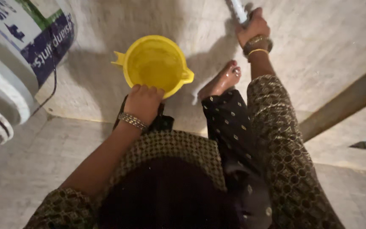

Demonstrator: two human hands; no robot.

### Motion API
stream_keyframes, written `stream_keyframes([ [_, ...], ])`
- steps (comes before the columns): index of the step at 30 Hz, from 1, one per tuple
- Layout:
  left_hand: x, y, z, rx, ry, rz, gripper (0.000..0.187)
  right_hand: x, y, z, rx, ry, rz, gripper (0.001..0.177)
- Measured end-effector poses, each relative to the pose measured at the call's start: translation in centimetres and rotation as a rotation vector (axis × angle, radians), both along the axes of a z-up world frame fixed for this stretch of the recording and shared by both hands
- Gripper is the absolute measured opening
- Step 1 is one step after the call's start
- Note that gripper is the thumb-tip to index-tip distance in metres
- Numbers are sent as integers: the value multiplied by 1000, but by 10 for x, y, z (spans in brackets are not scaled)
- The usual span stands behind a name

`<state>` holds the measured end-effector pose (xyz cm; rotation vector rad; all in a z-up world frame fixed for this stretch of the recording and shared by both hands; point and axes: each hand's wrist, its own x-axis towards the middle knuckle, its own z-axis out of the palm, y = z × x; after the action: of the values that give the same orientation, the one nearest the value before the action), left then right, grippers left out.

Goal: The person cleans a bathroom floor by scrubbing it with a brush, pouring water across the floor from a mug and a bucket, and refilling the mug and bucket from a tap.

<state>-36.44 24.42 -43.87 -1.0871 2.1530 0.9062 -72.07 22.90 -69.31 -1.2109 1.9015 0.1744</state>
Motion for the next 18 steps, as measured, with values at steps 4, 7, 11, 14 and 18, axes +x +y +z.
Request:
stream_keyframes([
  [4, -13, 5, 14, 21, -112, -66, 8, 5, 1, 75, -238, -26, -19, 53],
  [7, -18, 10, 41, 82, -126, -57, 12, -26, 9, 115, 16, 205, -77, 63],
  [11, -26, 20, 87, -51, -38, 14, 8, -94, 50, 166, -1, 319, -258, 75],
  [14, -37, 20, 118, 26, -127, 12, 11, -121, 56, 197, 335, 126, -985, 78],
  [18, -51, 31, 144, 20, -118, 53, 8, -101, 91, 205, 439, -527, -1512, 69],
])
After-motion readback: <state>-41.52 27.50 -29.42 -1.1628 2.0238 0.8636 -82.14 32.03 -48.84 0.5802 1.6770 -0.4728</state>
